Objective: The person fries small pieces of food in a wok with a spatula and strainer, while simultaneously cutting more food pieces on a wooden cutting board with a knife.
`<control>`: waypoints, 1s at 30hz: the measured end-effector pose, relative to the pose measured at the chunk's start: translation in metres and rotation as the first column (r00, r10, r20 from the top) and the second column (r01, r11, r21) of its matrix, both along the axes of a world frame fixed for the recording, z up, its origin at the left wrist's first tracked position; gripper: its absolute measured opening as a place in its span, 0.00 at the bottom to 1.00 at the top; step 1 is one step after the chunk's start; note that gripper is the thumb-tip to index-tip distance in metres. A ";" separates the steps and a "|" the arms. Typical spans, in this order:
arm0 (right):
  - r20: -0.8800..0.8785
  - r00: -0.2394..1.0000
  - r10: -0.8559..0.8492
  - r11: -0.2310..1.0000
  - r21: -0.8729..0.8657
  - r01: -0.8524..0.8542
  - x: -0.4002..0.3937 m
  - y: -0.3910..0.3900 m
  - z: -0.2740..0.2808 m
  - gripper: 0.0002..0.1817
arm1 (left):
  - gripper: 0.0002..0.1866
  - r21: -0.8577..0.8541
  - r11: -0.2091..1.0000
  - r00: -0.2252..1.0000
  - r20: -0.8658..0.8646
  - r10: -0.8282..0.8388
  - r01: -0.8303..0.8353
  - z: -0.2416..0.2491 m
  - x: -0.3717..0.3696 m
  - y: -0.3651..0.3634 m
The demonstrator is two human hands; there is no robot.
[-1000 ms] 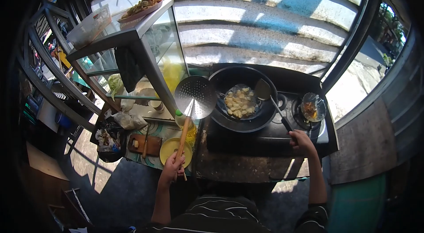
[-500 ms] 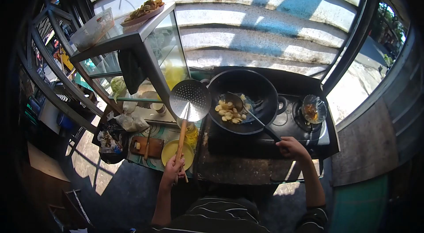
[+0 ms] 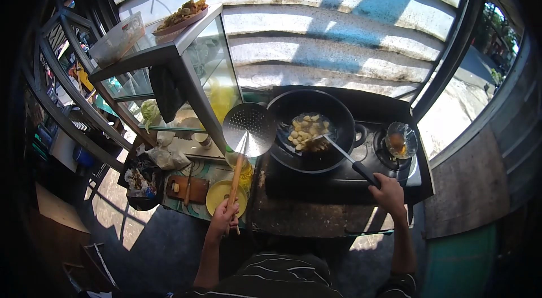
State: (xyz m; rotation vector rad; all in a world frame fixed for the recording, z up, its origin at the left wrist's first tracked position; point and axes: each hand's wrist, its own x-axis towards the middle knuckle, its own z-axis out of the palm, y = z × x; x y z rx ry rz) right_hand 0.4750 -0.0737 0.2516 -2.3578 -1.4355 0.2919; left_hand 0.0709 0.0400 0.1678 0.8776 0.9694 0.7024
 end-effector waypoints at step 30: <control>-0.075 0.995 -0.069 0.993 0.091 0.076 -0.024 -0.042 0.025 0.19 | 0.15 -0.024 0.998 0.997 -0.046 0.054 -0.056 0.001 -0.006 -0.010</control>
